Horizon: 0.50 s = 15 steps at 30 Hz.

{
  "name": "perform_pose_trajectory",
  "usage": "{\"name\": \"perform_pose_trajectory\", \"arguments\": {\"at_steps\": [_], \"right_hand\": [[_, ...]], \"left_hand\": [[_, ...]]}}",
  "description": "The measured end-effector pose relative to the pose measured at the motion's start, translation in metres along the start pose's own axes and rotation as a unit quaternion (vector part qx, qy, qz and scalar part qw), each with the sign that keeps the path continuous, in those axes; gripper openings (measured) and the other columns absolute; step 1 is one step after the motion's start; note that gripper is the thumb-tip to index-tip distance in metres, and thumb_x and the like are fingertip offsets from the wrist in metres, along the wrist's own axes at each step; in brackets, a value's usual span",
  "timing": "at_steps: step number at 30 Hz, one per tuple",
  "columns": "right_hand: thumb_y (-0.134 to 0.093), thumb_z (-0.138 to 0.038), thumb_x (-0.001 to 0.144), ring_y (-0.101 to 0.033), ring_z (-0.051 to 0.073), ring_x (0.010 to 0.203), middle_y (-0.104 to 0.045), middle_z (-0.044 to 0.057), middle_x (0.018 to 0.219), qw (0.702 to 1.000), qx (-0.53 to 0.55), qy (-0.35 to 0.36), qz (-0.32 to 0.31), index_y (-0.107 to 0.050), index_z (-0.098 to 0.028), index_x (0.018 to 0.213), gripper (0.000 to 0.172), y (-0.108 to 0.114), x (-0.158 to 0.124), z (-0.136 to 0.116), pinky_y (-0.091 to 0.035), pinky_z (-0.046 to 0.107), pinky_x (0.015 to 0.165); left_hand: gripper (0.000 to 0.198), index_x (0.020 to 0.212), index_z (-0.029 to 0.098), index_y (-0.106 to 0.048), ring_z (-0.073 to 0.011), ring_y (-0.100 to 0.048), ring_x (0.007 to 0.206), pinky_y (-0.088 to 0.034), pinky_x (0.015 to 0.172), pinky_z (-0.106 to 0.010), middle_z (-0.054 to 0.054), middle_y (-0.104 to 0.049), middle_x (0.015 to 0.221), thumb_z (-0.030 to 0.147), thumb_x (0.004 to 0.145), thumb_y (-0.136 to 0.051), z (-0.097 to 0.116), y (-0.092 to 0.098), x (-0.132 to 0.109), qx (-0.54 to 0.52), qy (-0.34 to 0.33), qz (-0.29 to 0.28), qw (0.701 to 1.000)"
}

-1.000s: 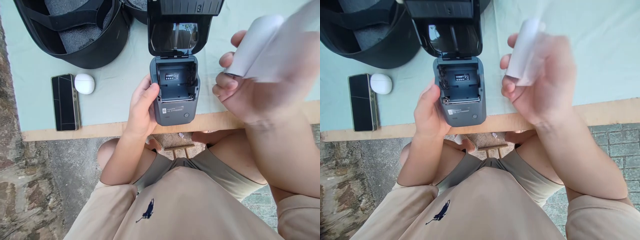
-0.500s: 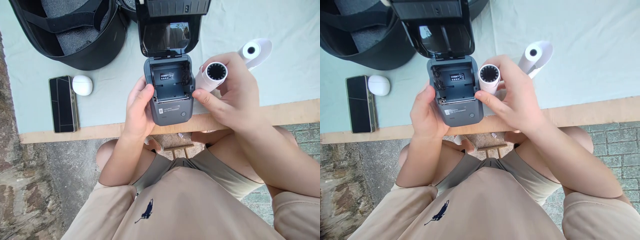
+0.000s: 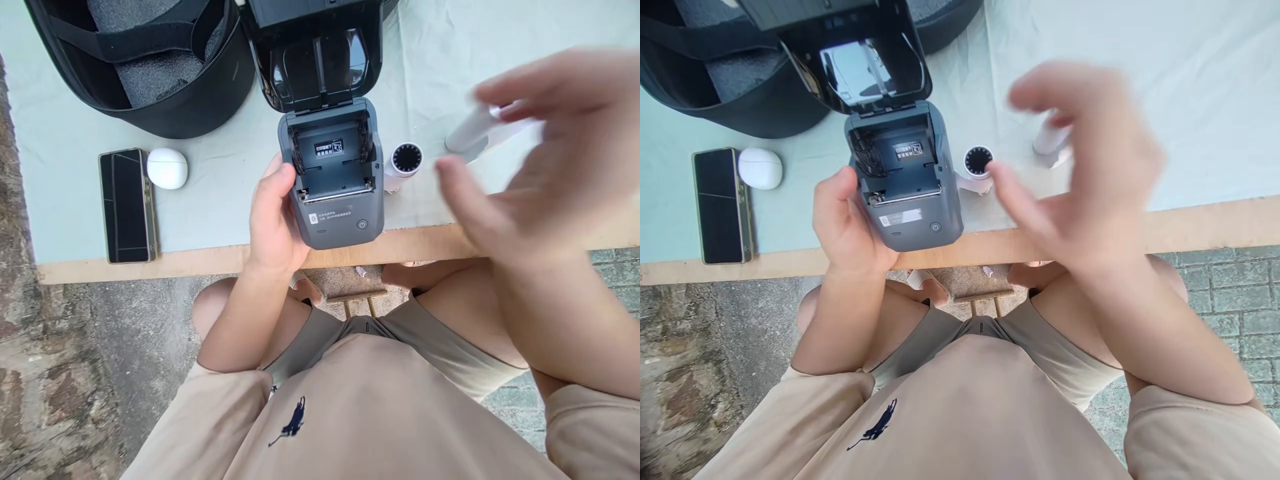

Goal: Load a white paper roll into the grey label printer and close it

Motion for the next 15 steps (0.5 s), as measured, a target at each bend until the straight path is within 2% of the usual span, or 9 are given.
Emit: {"name": "perform_pose_trajectory", "arguments": {"at_steps": [1,2,3,5,8,10,13,15], "right_hand": [[-0.063,-0.034,0.076,-0.056,0.026,0.111,-0.056,0.002,0.122,0.999,-0.020,-0.002,0.046,-0.049,-0.026,0.125,0.051,0.012,0.002,0.006,-0.048,0.038,0.089],[-0.062,-0.037,0.077,-0.053,0.029,0.117,-0.053,0.002,0.126,0.997,-0.042,-0.015,0.059,-0.047,-0.027,0.128,0.054,0.017,0.004,0.015,-0.046,0.040,0.092],[-0.063,-0.040,0.075,-0.049,0.031,0.121,-0.050,0.005,0.130,0.997,-0.059,-0.032,0.041,-0.043,-0.024,0.132,0.062,0.016,0.007,0.025,-0.045,0.042,0.093],[-0.070,-0.043,0.067,-0.047,0.031,0.120,-0.051,0.013,0.126,0.991,-0.076,-0.105,-0.014,-0.049,-0.016,0.127,0.069,0.008,0.011,0.049,-0.044,0.043,0.093],[-0.072,-0.039,0.065,-0.052,0.026,0.108,-0.059,0.014,0.110,0.969,-0.095,-0.217,-0.065,-0.061,-0.019,0.112,0.053,-0.003,0.009,0.077,-0.044,0.043,0.091],[-0.073,-0.036,0.065,-0.055,0.024,0.101,-0.061,0.011,0.103,0.964,-0.094,-0.240,-0.059,-0.066,-0.022,0.104,0.042,-0.004,0.006,0.081,-0.043,0.042,0.090],[-0.073,-0.028,0.065,-0.057,0.019,0.089,-0.062,0.007,0.096,0.979,-0.002,-0.203,-0.008,-0.063,-0.026,0.109,0.045,0.001,0.005,0.073,-0.045,0.038,0.084],[-0.069,-0.019,0.065,-0.058,0.016,0.073,-0.061,0.002,0.087,0.966,0.131,-0.217,0.045,-0.057,-0.030,0.114,0.052,0.005,0.005,0.072,-0.049,0.035,0.066]], "left_hand": [[0.022,0.089,0.023,-0.061,-0.0253,-0.052,0.121,-0.043,0.101,-0.041,-0.003,-0.067,0.092,0.038,0.084,-0.045,0.000,0.000,0.000,0.006,-0.002,-0.002,1.000],[0.021,0.089,0.024,-0.061,-0.0253,-0.051,0.121,-0.043,0.101,-0.041,-0.003,-0.067,0.092,0.038,0.083,-0.046,0.000,0.001,0.000,0.010,-0.005,-0.004,1.000],[0.021,0.089,0.024,-0.061,-0.0251,-0.052,0.120,-0.043,0.101,-0.041,-0.003,-0.067,0.092,0.038,0.083,-0.047,0.000,0.001,0.000,0.013,-0.007,-0.005,1.000],[0.021,0.091,0.023,-0.060,-0.0242,-0.058,0.112,-0.044,0.099,-0.043,-0.003,-0.066,0.091,0.037,0.083,-0.047,-0.001,0.001,0.000,0.012,-0.004,-0.006,1.000],[0.024,0.093,0.020,-0.058,-0.0217,-0.063,0.098,-0.048,0.095,-0.043,-0.003,-0.064,0.090,0.038,0.084,-0.045,-0.002,0.001,0.000,0.009,0.006,0.002,1.000],[0.024,0.093,0.020,-0.058,-0.0214,-0.064,0.097,-0.048,0.094,-0.041,-0.003,-0.064,0.090,0.039,0.084,-0.046,-0.001,0.001,0.000,0.025,0.005,0.006,1.000],[0.023,0.090,0.021,-0.057,-0.0216,-0.064,0.099,-0.047,0.096,-0.038,-0.003,-0.064,0.089,0.040,0.083,-0.047,0.001,0.000,0.000,0.052,0.001,0.008,0.999],[0.022,0.090,0.021,-0.057,-0.0208,-0.064,0.098,-0.047,0.096,-0.037,-0.002,-0.064,0.087,0.039,0.083,-0.047,0.001,0.000,0.000,0.049,0.001,0.008,0.999]]}}
Point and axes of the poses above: each hand's wrist, its own x-axis towards the middle knuckle, its own y-axis out of the back of the hand, z = x × y, the point moved 7 cm from there along x, towards the middle knuckle
